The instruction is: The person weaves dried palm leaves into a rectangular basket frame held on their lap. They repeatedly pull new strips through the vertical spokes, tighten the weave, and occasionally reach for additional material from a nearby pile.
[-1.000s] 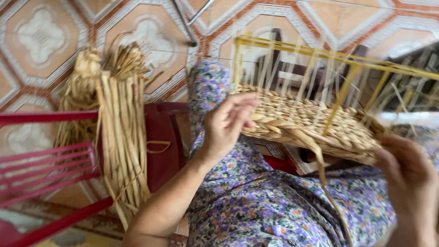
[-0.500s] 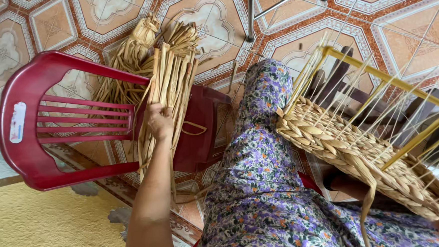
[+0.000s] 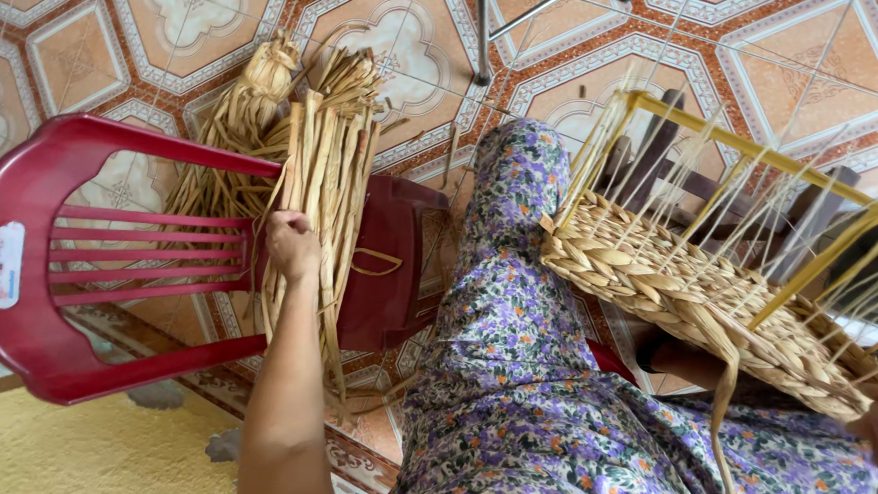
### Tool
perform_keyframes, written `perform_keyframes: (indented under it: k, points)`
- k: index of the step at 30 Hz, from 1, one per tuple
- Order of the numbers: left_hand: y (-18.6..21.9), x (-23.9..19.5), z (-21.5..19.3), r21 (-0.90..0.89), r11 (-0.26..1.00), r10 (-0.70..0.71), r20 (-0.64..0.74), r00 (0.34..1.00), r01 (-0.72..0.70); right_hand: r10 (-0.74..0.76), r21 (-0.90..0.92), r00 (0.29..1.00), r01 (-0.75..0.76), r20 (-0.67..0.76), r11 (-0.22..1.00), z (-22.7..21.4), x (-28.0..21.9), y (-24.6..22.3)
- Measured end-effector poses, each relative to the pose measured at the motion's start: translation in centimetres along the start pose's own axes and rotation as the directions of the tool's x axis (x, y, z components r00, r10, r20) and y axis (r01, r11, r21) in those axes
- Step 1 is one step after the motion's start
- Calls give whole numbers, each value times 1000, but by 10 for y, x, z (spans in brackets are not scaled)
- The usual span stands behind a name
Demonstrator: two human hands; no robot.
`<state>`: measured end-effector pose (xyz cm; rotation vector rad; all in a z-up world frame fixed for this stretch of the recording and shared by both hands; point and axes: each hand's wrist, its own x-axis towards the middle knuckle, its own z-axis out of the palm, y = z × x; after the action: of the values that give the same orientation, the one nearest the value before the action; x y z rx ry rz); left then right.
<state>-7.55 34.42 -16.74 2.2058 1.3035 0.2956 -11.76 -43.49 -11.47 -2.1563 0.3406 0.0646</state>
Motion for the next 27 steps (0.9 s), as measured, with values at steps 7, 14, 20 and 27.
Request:
perform_keyframes:
  k: [7, 14, 20, 27]
  points:
    - [-10, 19, 6, 304, 941, 160, -21, 987, -146, -72, 241, 988, 103, -133, 965, -2, -49, -107]
    - [23, 3, -15, -149, 838, 498, -185, 847, -525, -131, 333, 963, 207, -236, 920, 9, -63, -176]
    - [137, -74, -58, -329, 786, 564, 33, 825, -524, -280, 417, 923, 371, -264, 830, 28, -61, -211]
    - [211, -257, -52, -621, 324, 881, 474, -13, -714, -125, 850, 992, 45, 24, 524, 72, -69, -227]
